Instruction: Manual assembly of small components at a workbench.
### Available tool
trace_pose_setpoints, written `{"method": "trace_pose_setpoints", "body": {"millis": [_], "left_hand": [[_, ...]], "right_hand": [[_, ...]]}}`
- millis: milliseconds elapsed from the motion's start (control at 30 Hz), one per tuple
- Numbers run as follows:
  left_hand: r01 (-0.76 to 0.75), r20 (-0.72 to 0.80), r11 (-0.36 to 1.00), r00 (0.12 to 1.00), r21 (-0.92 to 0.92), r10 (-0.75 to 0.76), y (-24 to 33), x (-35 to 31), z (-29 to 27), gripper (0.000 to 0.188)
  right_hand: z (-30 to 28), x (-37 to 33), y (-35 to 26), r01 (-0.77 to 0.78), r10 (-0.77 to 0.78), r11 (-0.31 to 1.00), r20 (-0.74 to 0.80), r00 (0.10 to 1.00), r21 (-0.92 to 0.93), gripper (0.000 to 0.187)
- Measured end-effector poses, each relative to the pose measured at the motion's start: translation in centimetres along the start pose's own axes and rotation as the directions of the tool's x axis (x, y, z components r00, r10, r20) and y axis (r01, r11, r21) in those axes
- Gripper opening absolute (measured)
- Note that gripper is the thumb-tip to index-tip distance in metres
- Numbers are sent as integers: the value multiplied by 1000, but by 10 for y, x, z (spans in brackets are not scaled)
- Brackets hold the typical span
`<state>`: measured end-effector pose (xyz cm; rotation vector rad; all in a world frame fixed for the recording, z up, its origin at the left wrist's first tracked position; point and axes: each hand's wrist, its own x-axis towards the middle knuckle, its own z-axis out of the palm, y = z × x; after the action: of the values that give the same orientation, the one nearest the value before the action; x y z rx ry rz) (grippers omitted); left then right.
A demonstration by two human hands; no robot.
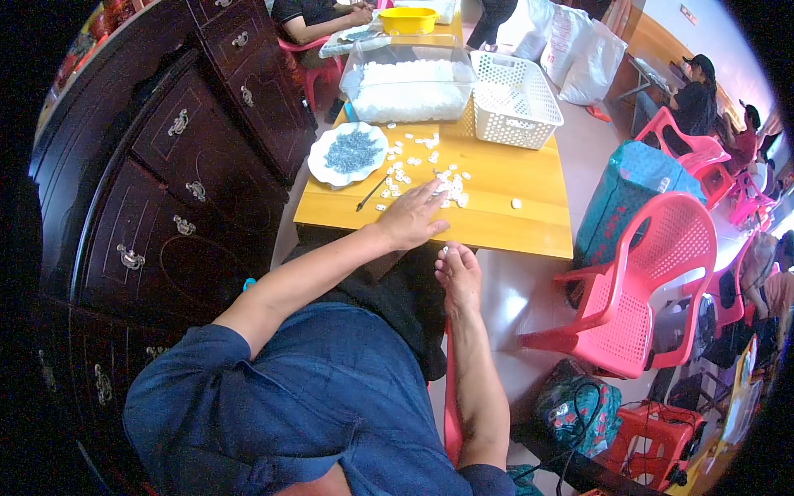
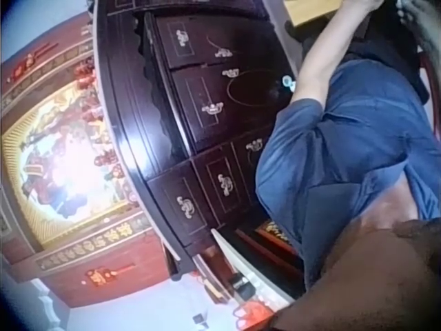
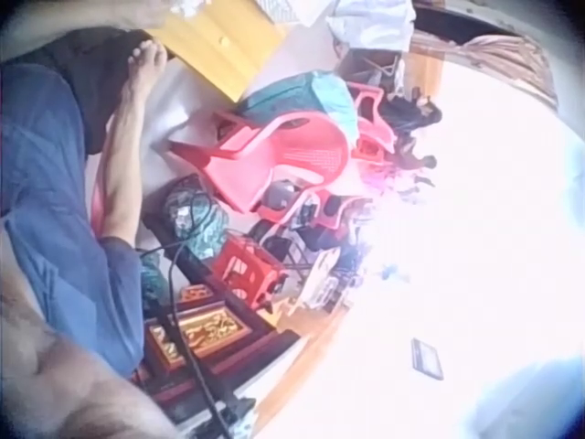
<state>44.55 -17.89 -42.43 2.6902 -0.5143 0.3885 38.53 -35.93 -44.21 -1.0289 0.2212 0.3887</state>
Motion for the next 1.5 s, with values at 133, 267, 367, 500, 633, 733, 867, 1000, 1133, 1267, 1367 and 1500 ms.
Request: {"method": "trace_pose_setpoints", "body": {"millis": [133, 267, 367, 500, 633, 733, 867, 1000, 1133, 1267, 1367, 1500], "left_hand": [[-125, -44, 989, 992, -81, 122, 7, 12, 6, 58], [-120, -117, 987, 987, -102, 108, -7, 31, -4, 46], [47, -54, 997, 997, -68, -51, -26, 44, -21, 36], [76, -37, 992, 997, 99, -73, -49, 47, -14, 31], [60, -49, 988, 997, 139, -54, -49, 46, -12, 31], [30, -23, 978, 999, 208, -25, -44, 42, -21, 32], [-40, 42, 945, 999, 325, 28, -50, 31, -32, 34], [-88, 63, 924, 996, 373, 69, -59, 20, -36, 39], [-165, 121, 912, 984, 376, 128, -61, 11, -40, 47], [-148, 130, 931, 985, 333, 110, -65, 7, -40, 50], [-183, 128, 925, 981, 333, 148, -66, 5, -41, 51], [-186, 147, 932, 978, 312, 146, -62, 2, -43, 51]], "right_hand": [[0, 1, 2, 17, -17, 1000, 4, 1000, -12, 15], [-1, -1, -1, 3, -3, 999, -16, 1000, -33, 18], [0, -2, -3, 0, -1, 999, -25, 1000, -46, 17], [3, -1, -2, 5, -6, 998, -8, 1000, -60, 18], [1, -1, -2, -4, 3, 999, -12, 1000, -44, 17], [0, 0, -2, 20, -20, 999, -3, 1000, -40, 18], [1, 0, -3, 3, -3, 999, 1, 1000, -47, 16], [3, -2, -4, 19, -18, 997, 23, 1000, -75, 15], [4, -1, -4, 24, -22, 996, 20, 1000, -91, 15], [1, 2, 0, 34, -32, 998, 42, 999, -56, 15], [2, 2, 0, 31, -29, 998, 37, 999, -56, 15], [2, 1, 1, 32, -30, 998, 30, 999, -61, 15]]}}
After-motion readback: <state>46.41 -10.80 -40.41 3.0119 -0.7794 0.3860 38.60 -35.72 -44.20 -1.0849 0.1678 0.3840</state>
